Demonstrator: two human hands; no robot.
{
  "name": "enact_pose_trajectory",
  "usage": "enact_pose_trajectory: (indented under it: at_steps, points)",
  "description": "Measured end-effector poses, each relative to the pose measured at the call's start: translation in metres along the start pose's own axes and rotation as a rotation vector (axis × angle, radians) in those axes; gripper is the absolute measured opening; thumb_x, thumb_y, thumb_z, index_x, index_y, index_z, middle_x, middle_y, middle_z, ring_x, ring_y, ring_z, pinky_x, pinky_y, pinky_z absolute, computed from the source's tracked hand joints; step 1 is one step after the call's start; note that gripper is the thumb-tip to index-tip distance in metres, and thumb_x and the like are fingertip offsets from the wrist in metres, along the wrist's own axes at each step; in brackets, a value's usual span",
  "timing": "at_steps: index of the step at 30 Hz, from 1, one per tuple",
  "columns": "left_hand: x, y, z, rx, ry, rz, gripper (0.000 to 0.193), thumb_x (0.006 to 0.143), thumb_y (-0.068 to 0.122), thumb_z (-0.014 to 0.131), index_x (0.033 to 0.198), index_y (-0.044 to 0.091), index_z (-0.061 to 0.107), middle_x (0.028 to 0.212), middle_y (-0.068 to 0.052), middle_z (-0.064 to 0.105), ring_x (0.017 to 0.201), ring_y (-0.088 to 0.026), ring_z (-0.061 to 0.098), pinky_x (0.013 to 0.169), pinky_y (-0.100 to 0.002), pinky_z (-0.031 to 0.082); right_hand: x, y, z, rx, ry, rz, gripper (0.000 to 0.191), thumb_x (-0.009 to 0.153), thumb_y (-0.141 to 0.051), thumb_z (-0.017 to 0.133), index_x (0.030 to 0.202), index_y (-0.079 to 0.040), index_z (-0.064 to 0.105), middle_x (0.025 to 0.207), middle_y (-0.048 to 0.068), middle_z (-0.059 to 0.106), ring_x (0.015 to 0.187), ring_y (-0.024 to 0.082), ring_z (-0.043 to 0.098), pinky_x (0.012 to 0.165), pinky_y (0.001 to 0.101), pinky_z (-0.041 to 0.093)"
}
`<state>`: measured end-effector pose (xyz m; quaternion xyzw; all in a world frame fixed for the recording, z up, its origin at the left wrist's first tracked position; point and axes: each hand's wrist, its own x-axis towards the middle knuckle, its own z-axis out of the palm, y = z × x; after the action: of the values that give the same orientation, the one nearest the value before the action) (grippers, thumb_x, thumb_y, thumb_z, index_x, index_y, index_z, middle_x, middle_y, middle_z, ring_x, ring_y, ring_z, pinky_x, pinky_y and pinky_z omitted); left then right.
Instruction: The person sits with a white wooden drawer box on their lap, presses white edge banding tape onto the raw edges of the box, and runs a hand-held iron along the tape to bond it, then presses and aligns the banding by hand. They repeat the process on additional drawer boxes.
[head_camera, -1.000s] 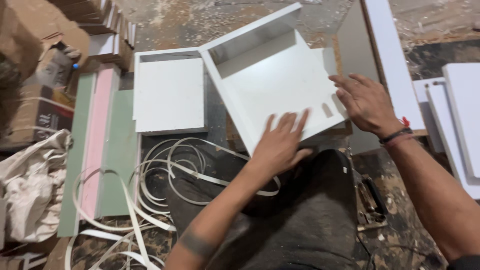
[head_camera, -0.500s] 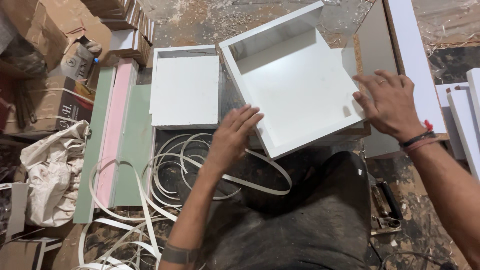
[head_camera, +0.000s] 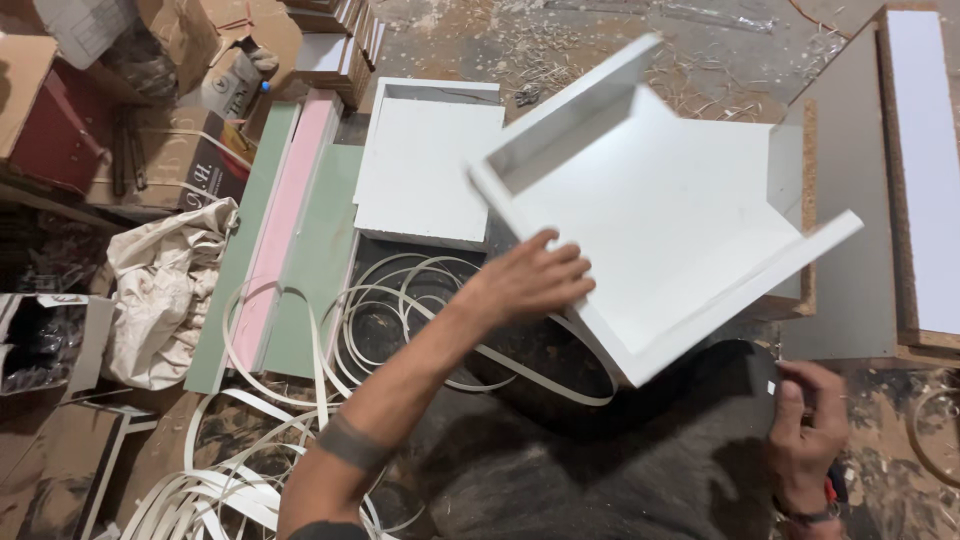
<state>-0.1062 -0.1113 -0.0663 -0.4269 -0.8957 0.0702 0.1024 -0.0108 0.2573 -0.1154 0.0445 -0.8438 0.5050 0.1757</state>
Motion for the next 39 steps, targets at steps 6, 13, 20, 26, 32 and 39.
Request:
enact_pose_trajectory:
  at_steps: [6,13,20,26,32,39]
  points:
    - [-0.044,0.062,-0.020,-0.145,0.405,-0.499,0.088,0.064,0.039,0.083,0.140,0.011,0.050,0.141,-0.010,0.056,0.132,-0.028,0.051,0.114,-0.058,0.032,0.022,-0.011,0.032,0.673,-0.340,0.597,0.072,0.099,-0.056,0.046,0.151,-0.006,0.044,0.138,0.018,0.058,0.125,0.028,0.059,0.099,0.0423,0.051]
    - [-0.049,0.149,-0.010,-1.694,0.855,-1.290,0.082,0.091,0.046,0.071,0.152,0.003,0.038,0.149,-0.015,0.050,0.139,-0.030,0.048,0.116,-0.044,0.038,0.023,-0.056,0.076,0.478,-0.296,0.735,0.088,0.089,-0.048,0.066,0.152,0.001,0.029,0.139,0.026,0.059,0.129,0.032,0.057,0.106,0.0460,0.046]
    - [-0.104,0.117,-0.014,-1.997,0.715,-1.389,0.087,0.085,0.043,0.072,0.155,0.006,0.037,0.151,-0.013,0.053,0.139,-0.024,0.048,0.113,-0.039,0.036,-0.042,-0.087,0.090,0.691,-0.442,0.753,0.100,0.078,-0.047,0.072,0.154,-0.009,0.018,0.143,0.028,0.053,0.136,0.045,0.052,0.107,0.0604,0.045]
    - [-0.121,0.114,-0.023,-2.027,0.687,-1.377,0.085,0.081,0.034,0.076,0.150,-0.003,0.041,0.140,-0.020,0.059,0.132,-0.028,0.055,0.110,-0.041,0.042,0.026,-0.082,0.056,0.804,-0.322,0.757,0.094,0.088,-0.070,0.048,0.160,-0.014,0.027,0.160,0.024,0.036,0.144,0.041,0.041,0.108,0.0651,0.041]
    - [-0.144,0.117,-0.020,-1.804,0.729,-1.364,0.090,0.079,0.035,0.077,0.151,-0.005,0.040,0.138,-0.025,0.061,0.129,-0.033,0.060,0.107,-0.042,0.047,0.043,-0.107,0.059,0.763,-0.433,0.725,0.083,0.092,-0.064,0.051,0.155,-0.012,0.039,0.144,0.021,0.054,0.132,0.038,0.052,0.103,0.0660,0.046]
    - [-0.215,0.148,-0.009,-2.229,1.623,-0.983,0.118,0.078,0.065,0.080,0.160,-0.002,0.029,0.152,-0.028,0.048,0.141,-0.038,0.048,0.120,-0.054,0.036,-0.004,-0.131,0.110,0.774,-0.340,0.868,0.048,0.089,-0.039,0.062,0.126,-0.011,0.049,0.123,0.014,0.059,0.118,0.029,0.064,0.096,0.0591,0.053]
